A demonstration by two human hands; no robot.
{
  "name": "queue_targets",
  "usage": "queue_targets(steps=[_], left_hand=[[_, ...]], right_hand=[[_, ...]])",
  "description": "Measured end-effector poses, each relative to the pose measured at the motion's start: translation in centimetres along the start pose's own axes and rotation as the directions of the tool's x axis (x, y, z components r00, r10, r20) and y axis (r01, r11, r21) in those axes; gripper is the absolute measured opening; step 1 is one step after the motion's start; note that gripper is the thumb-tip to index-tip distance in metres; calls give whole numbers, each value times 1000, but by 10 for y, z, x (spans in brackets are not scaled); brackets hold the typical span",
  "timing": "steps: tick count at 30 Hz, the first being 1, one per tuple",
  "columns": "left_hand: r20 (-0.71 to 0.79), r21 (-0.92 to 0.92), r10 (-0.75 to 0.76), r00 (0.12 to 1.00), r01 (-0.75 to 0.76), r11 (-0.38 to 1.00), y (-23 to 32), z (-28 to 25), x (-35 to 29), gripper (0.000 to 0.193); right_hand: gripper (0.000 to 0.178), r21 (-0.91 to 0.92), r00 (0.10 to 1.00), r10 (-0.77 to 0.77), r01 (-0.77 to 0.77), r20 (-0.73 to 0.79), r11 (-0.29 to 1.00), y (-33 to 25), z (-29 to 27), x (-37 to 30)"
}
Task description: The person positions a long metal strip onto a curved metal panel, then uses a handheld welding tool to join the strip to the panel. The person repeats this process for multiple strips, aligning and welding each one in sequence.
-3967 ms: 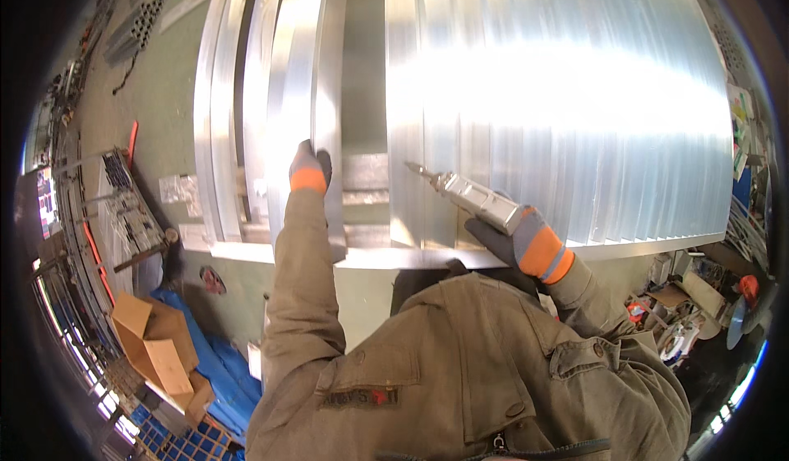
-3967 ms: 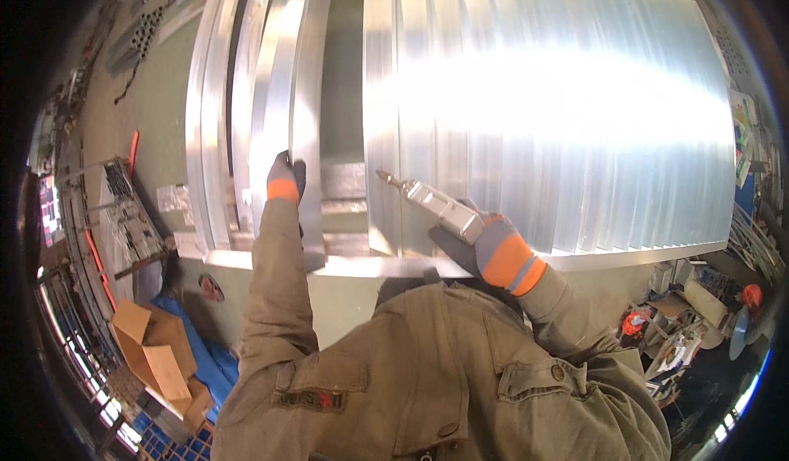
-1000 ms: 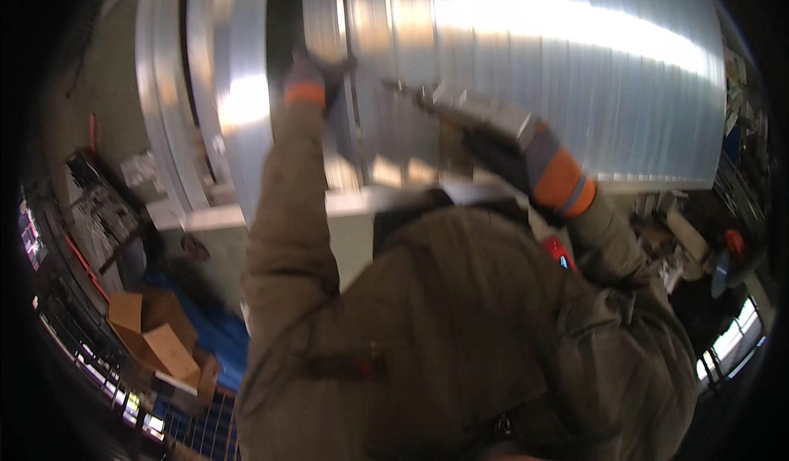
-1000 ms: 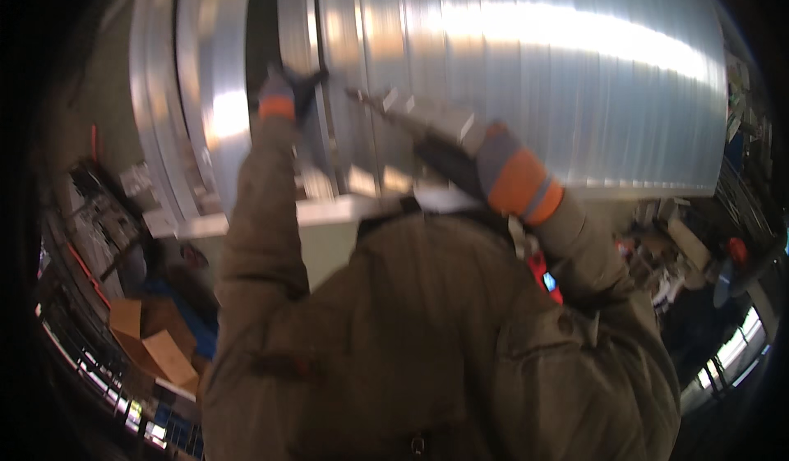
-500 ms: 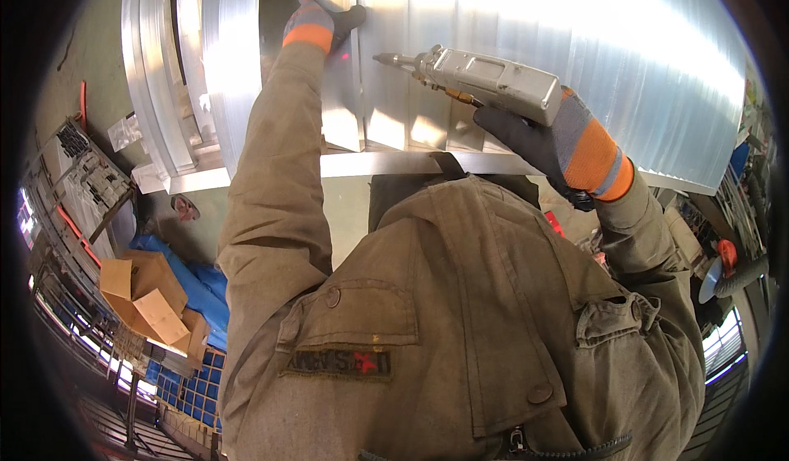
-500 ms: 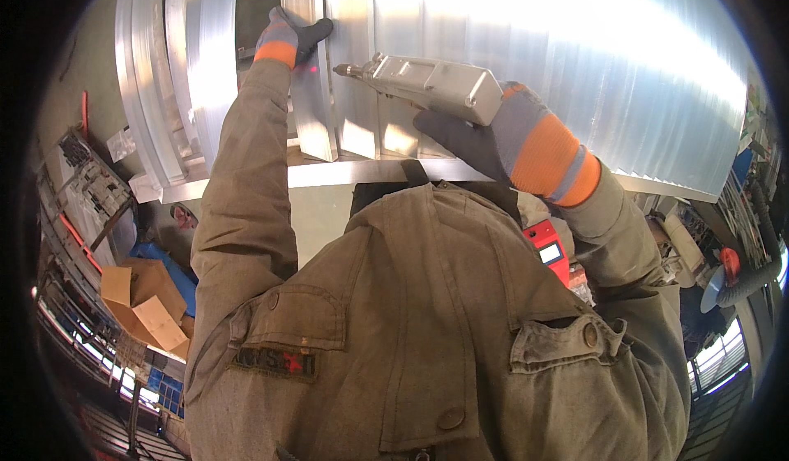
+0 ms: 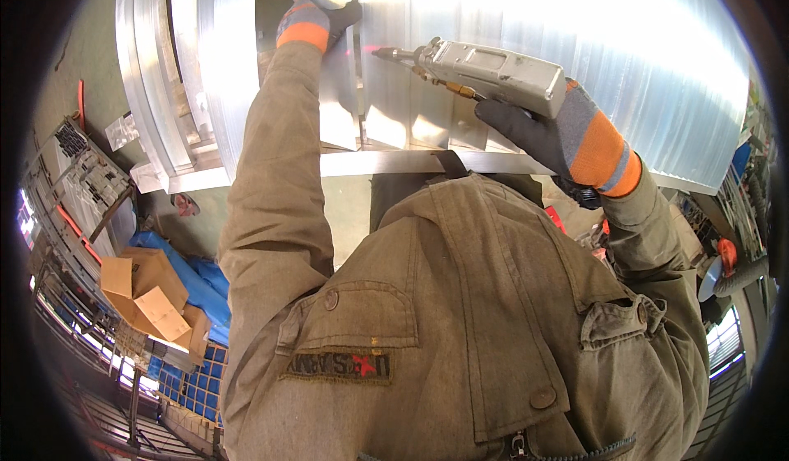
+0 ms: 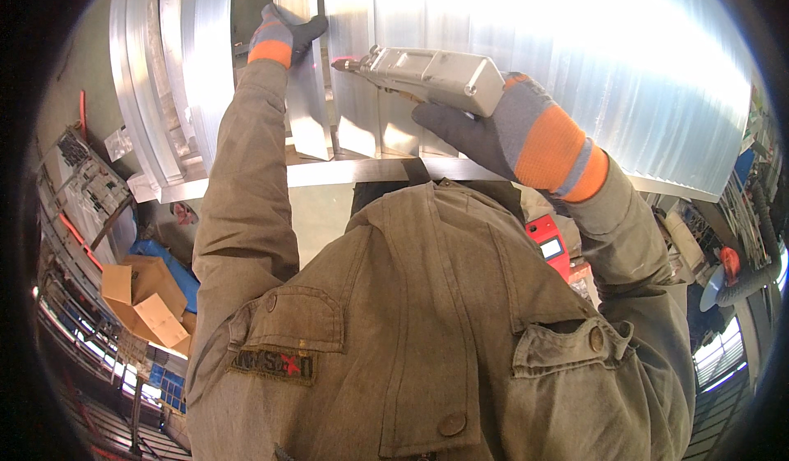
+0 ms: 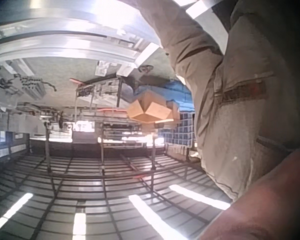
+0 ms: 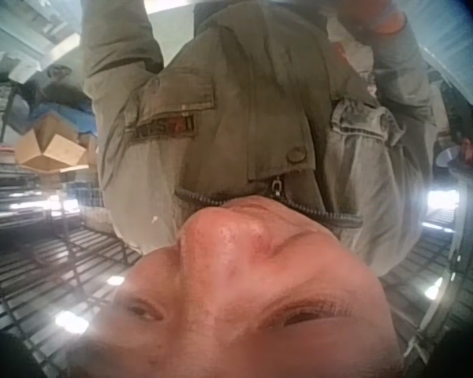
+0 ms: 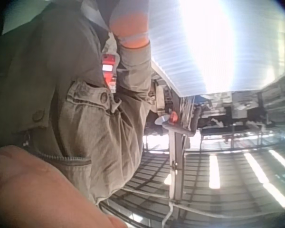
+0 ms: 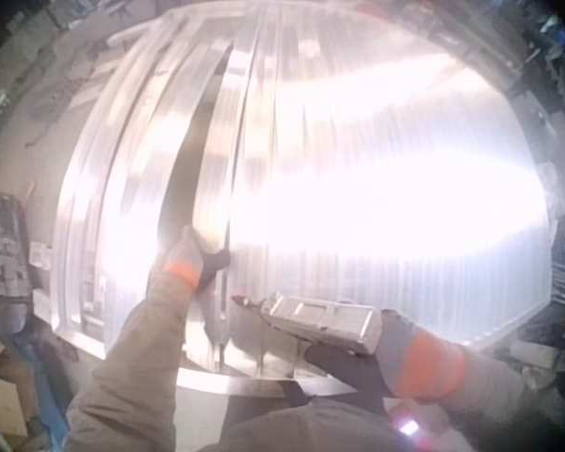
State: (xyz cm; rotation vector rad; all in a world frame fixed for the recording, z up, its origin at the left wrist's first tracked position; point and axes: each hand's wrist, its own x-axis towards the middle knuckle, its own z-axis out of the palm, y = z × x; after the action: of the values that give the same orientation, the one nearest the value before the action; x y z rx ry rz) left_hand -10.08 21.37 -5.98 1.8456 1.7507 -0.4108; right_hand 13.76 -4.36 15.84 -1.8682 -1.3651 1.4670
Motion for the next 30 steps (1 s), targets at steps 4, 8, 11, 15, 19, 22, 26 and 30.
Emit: queue_targets(steps=[4,8,11,15,19,22,26,30], left_hand=[[6,-21,-6,1000,6,1000,6,-11,-15,64],[14,-42,3,1000,-2,999,6,-8,-11,69],[15,-39,0,1000,0,999,7,-1,-6,68],[31,-49,-20,999,21,999,12,-2,-11,68],[22,20,-3,1000,2,1000,17,-7,-20,66],[23,43,56,998,-57,997,18,-10,-24,64],[36,57,32,999,-34,998,20,-11,-26,66],[46,82,30,999,-34,996,20,-11,-27,81]], right_hand=[[38,-26,998,-58,57,-18,998,3,-2,1],[38,-30,999,-51,51,-8,998,5,-1,4],[38,-58,998,-57,58,4,997,5,-1,6],[37,-51,999,-15,17,33,999,5,-1,7],[37,-65,999,-17,18,29,998,3,-1,9],[38,-62,997,-23,27,71,998,-2,-1,10],[41,-56,983,-29,40,184,998,-14,-6,13],[40,-38,956,-151,166,251,985,-31,-10,23]])
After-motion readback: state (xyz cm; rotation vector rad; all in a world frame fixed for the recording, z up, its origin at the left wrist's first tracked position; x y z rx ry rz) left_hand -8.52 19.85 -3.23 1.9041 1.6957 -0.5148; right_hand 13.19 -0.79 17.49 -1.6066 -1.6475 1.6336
